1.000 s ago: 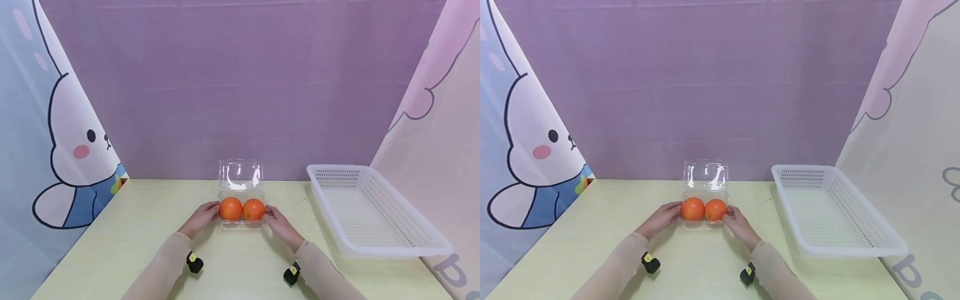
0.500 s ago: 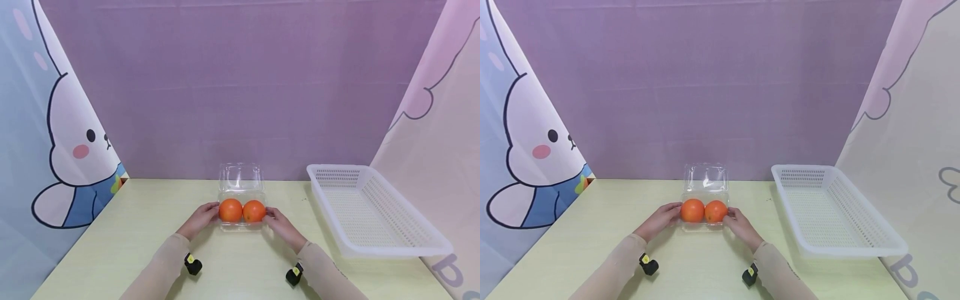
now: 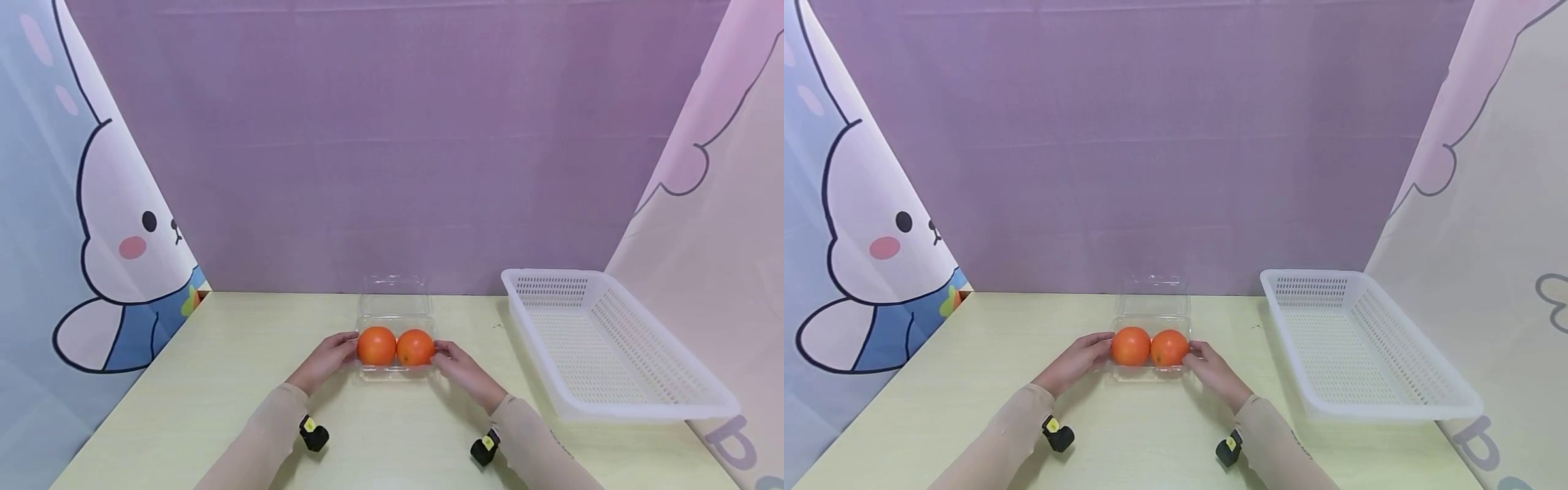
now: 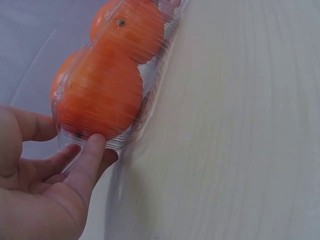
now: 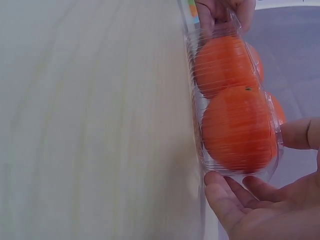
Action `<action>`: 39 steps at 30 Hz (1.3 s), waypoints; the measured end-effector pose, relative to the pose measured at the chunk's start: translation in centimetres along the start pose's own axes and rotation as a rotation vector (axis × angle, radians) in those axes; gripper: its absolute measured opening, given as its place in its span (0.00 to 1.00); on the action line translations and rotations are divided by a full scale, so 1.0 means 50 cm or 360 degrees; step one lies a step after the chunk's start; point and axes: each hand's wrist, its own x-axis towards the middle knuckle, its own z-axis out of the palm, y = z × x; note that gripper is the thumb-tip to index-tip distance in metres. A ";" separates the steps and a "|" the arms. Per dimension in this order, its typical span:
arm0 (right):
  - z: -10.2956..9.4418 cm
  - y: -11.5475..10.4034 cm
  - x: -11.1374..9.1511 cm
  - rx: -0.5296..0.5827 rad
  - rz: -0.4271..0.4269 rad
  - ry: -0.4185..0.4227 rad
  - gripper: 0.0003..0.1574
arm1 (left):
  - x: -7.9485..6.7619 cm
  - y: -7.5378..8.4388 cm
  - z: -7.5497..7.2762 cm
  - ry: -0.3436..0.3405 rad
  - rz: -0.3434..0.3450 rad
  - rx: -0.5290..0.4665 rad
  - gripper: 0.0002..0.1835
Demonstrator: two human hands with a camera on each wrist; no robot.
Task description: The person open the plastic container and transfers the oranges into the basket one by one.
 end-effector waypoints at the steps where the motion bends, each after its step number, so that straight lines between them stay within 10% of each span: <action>1: 0.000 0.003 0.001 0.0009 -0.0008 -0.0002 0.36 | -0.001 0.000 0.000 -0.0008 0.0006 0.0007 0.26; 11: -0.003 0.068 0.039 0.0065 -0.0041 0.0006 0.39 | -0.001 -0.003 -0.002 -0.0024 -0.0017 -0.0014 0.26; 39: -0.004 0.073 0.046 0.0077 -0.0088 -0.0007 0.38 | 0.010 0.000 -0.001 0.0149 -0.0054 -0.0070 0.23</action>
